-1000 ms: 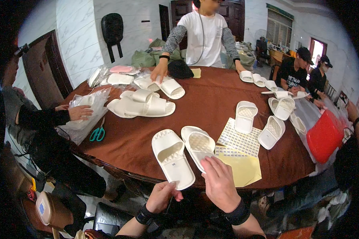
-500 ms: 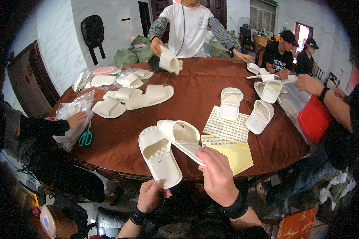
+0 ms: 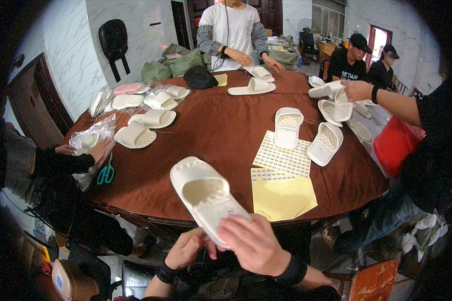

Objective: Applying sizing labels to the insoles or straps of plastic slippers during assembly.

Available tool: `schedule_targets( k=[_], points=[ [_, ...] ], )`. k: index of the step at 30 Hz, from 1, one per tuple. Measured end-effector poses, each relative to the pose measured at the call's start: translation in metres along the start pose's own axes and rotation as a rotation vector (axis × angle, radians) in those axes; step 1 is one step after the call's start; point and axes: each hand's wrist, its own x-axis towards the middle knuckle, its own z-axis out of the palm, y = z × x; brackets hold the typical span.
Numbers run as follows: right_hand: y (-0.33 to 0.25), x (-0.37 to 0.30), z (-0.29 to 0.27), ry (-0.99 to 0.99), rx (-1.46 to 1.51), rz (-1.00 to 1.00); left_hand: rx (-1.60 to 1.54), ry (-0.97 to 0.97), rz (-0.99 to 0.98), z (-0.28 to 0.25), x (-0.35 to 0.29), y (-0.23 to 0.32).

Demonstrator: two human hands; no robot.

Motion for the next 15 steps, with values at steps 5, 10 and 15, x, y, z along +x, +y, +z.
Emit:
schedule_targets(
  k=[5, 10, 15],
  points=[
    [-0.007, -0.009, 0.011, -0.171, -0.028, -0.105, -0.241, 0.338, 0.03, 0.019, 0.01, 0.014],
    [0.008, -0.002, -0.017, -0.216, 0.075, -0.075, 0.309, 0.286, -0.024, 0.007, 0.0, 0.04],
    [0.03, 0.0, -0.044, 0.23, 0.083, 0.278, 0.6, 0.029, -0.163, -0.003, -0.011, 0.067]
  ],
)
